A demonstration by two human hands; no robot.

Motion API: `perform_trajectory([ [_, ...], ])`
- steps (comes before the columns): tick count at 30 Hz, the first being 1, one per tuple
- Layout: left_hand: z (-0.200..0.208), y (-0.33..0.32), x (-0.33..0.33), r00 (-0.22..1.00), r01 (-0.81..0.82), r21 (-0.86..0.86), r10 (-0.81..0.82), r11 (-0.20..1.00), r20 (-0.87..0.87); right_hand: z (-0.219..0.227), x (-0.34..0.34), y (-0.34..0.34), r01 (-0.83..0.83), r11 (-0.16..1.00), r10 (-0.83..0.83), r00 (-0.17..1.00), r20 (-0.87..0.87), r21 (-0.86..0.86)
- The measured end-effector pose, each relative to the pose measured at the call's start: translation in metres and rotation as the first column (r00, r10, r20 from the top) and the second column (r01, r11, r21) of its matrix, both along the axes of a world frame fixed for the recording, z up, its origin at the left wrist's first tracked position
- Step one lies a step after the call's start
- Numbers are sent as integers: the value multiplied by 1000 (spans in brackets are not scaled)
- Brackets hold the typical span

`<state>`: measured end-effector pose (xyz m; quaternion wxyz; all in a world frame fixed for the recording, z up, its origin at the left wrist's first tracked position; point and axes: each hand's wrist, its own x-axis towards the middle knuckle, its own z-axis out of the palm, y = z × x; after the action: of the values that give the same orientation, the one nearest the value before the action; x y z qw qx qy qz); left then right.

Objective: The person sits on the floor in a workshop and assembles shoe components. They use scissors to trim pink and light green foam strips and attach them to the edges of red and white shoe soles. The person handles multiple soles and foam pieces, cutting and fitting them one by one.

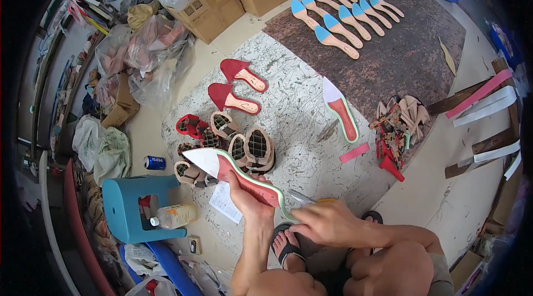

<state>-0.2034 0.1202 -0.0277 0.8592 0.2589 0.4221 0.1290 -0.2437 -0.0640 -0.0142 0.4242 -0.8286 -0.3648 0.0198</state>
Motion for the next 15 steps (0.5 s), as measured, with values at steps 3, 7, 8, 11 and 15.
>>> perform_trajectory([
  [3,3,-10,-4,997,73,86,-73,994,1,11,16,-6,207,972,-204,978,-42,112],
  [7,8,-22,-10,985,164,104,-168,981,25,14,21,2,291,943,-293,956,-12,164],
  [8,8,-24,-13,979,194,101,-200,976,46,12,20,2,286,945,-285,958,-27,158],
  [11,13,-36,-12,978,209,132,-206,969,-35,5,16,3,278,949,-269,960,-80,146],
  [15,10,-43,-18,926,373,274,-334,886,-178,6,20,1,294,943,-273,951,-146,153],
])
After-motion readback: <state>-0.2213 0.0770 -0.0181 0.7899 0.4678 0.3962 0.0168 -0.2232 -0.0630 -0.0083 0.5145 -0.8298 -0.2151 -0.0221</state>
